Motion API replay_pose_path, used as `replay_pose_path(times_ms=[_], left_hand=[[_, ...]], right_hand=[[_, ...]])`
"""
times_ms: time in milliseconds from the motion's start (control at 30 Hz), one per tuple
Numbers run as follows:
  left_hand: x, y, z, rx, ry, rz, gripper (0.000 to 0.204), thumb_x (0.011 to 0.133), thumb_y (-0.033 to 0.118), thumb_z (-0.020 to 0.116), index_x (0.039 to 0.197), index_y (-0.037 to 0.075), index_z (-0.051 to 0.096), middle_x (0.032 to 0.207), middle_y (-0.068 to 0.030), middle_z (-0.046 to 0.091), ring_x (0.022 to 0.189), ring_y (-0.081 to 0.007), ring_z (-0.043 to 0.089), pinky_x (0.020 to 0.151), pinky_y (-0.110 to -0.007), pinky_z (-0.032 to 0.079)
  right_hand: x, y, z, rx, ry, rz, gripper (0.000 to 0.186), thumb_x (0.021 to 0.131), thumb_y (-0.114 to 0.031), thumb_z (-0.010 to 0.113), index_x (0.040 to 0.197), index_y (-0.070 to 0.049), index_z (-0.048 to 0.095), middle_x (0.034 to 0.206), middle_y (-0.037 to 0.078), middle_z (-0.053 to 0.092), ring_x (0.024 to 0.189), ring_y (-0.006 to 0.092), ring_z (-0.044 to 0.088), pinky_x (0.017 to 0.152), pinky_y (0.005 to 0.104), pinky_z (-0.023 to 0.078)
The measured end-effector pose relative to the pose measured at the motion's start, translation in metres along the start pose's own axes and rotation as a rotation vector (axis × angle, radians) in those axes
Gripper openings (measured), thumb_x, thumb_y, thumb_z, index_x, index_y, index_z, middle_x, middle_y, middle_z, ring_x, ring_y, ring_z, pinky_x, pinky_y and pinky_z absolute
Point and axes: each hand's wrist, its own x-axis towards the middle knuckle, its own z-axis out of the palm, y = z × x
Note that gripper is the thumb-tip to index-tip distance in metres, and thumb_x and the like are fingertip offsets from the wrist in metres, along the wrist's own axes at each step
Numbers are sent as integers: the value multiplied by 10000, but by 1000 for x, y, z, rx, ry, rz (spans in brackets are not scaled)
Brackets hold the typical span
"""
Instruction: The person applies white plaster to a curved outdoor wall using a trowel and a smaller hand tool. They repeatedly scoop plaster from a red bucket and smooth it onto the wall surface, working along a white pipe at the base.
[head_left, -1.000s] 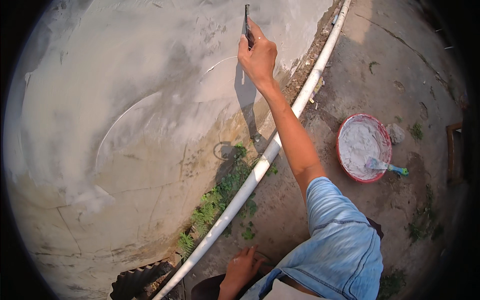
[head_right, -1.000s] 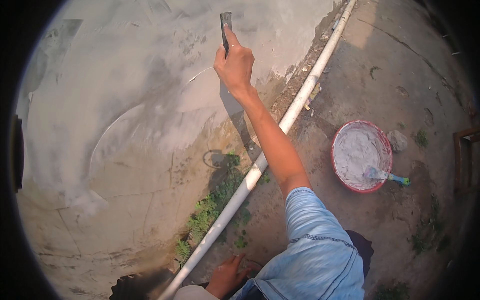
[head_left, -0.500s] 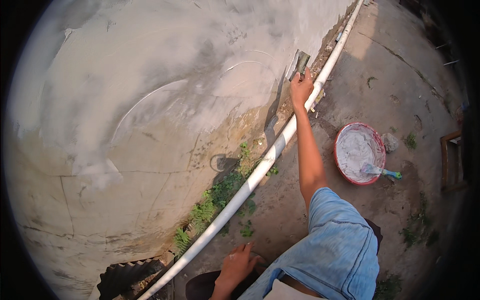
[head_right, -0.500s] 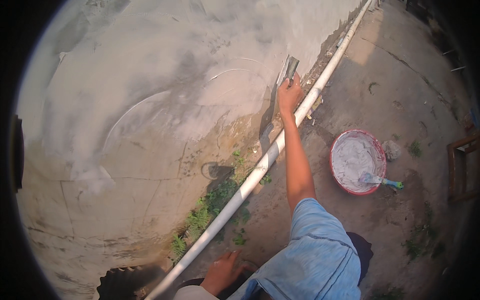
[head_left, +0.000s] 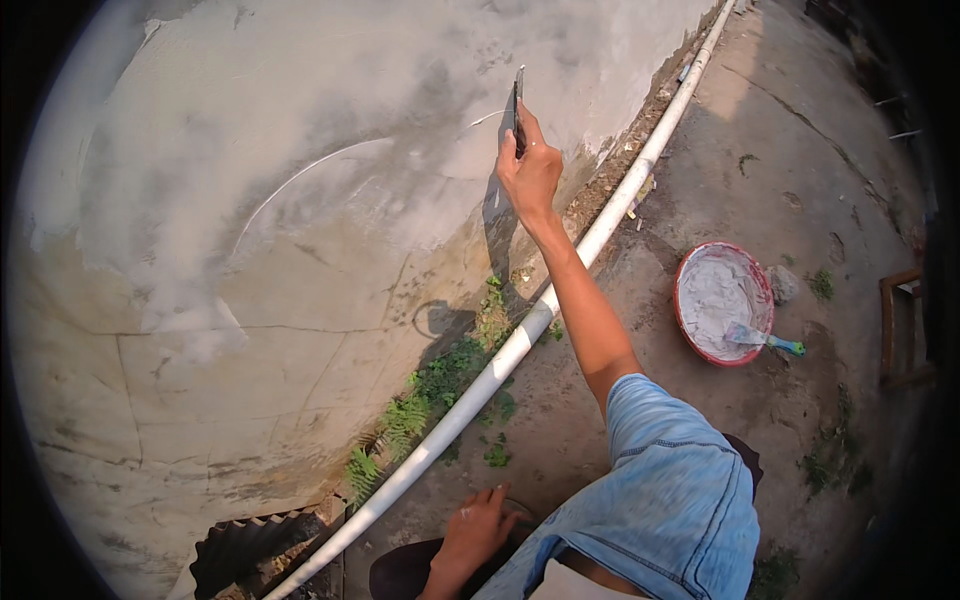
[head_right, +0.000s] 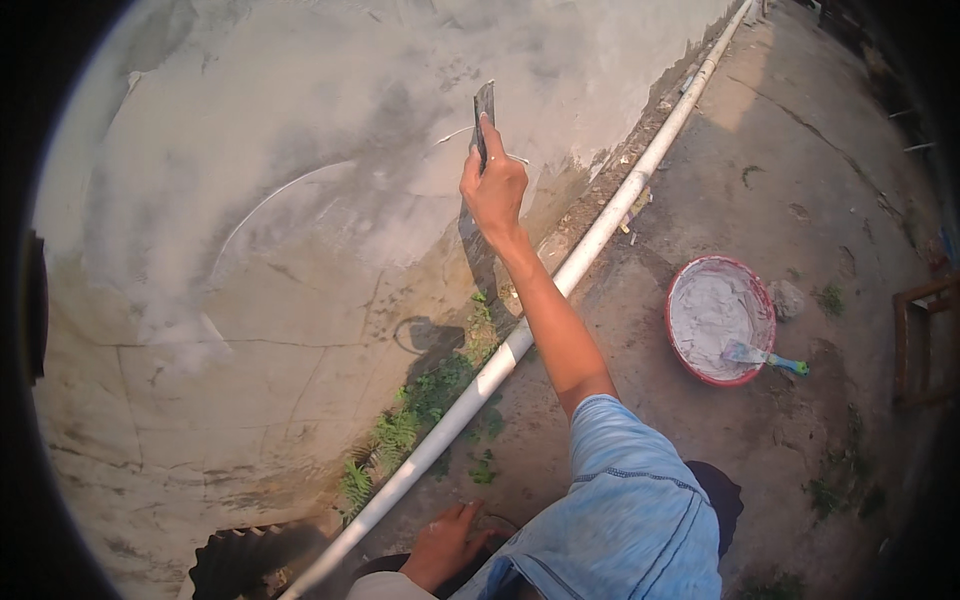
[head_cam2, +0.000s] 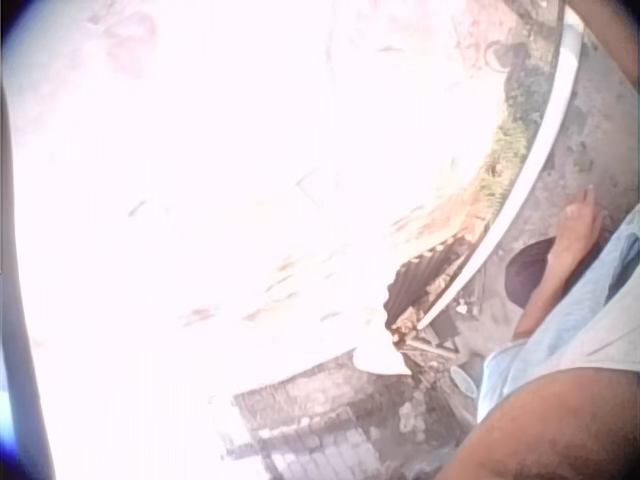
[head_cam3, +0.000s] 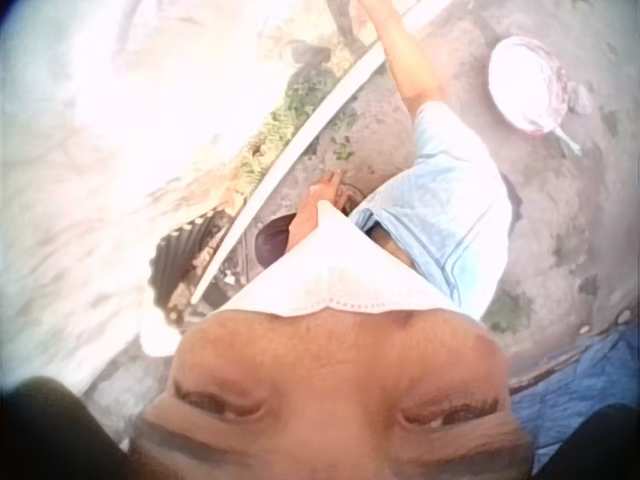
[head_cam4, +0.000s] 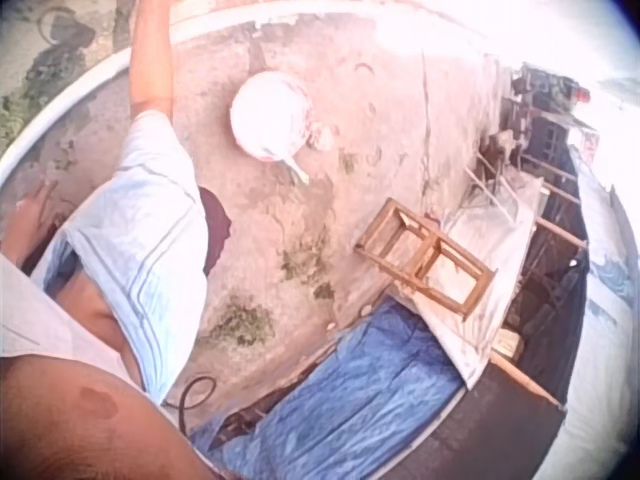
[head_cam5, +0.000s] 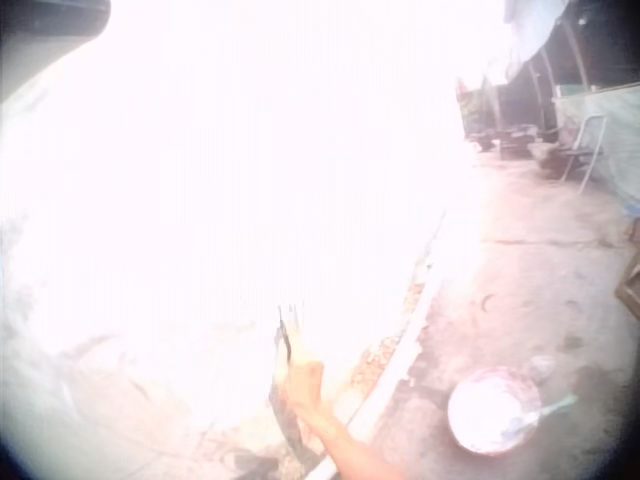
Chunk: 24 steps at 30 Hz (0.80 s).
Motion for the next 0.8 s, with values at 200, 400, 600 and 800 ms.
replay_pose_path(times_ms=[200, 400, 600, 800], left_hand=[[0, 6, -9, -25, 35, 11, 505, 861, 256, 685, 1273, 3, 538, 1046, -185, 617, 988, -370, 621, 826, -445, 513], [-10, 6, -10, -4, 23, -31, 530, 920, 370, 614, 1339, 69, 496, 1120, -186, 605, 1035, -364, 621, 824, -451, 529], [-15, 5, -8, 16, 13, -31, 536, 924, 381, 608, 1342, 65, 497, 1100, -183, 609, 1006, -370, 623, 820, -449, 524], [-15, 6, -8, -7, 30, -33, 535, 921, 372, 614, 1328, 44, 503, 1083, -182, 614, 993, -372, 626, 817, -450, 525]], right_hand=[[-84, -86, -2, 88, -292, -514, 597, 794, 39, 629, 1372, -56, 515, 1182, 239, 642, 1029, 356, 671, 733, 371, 578], [-46, 14, -57, -51, 71, 65, 327, 904, -23, 557, 1226, 6, 608, 736, 200, 664, 589, 249, 649, 537, 342, 471], [-57, 169, -29, -93, 147, 517, 431, 889, -123, 614, 1270, 76, 577, 731, 129, 685, 604, 126, 572, 595, 297, 467], [-78, 24, 0, 121, -16, 288, 391, 903, -49, 577, 1288, 18, 588, 873, 180, 709, 746, 190, 673, 640, 305, 521]])
